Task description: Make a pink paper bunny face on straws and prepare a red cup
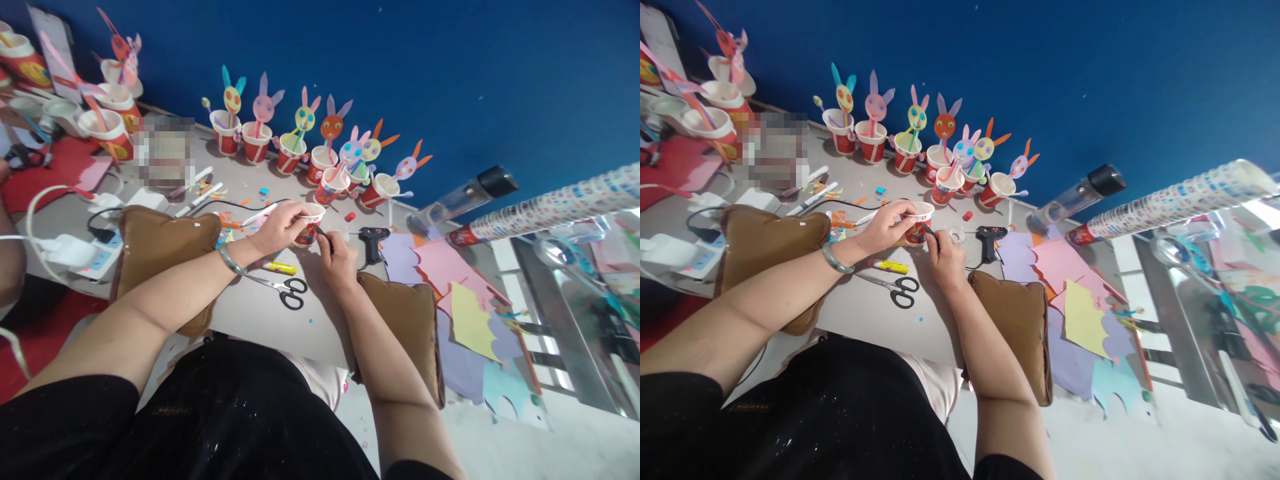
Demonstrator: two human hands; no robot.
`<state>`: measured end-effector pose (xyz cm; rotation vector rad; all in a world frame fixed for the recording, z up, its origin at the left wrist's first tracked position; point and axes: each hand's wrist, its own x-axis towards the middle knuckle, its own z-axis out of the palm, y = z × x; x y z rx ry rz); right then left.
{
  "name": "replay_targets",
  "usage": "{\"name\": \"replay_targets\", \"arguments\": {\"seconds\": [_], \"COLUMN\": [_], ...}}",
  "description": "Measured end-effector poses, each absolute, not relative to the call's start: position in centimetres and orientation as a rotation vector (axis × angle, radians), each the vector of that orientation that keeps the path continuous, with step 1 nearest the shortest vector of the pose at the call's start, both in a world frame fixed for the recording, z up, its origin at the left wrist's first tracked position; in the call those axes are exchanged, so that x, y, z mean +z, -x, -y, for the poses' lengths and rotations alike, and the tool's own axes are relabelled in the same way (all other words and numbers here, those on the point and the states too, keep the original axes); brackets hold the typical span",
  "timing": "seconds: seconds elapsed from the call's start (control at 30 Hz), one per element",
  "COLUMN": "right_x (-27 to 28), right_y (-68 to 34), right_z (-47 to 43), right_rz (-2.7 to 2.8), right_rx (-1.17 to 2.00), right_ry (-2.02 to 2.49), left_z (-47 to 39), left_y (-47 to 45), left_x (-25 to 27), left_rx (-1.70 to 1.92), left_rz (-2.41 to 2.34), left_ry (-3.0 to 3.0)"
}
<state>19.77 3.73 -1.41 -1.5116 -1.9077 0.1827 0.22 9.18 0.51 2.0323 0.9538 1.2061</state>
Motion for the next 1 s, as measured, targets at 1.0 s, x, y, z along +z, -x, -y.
{"name": "replay_targets", "arguments": {"seconds": [1.0], "right_x": [-0.71], "right_y": [-18.88], "right_z": [-2.88], "right_rz": [1.887], "right_rx": [0.206], "right_ry": [1.593], "left_z": [-9.11], "left_y": [-0.70], "left_x": [-0.54], "left_rx": [1.274], "left_rz": [-0.999], "left_ry": [-2.218]}}
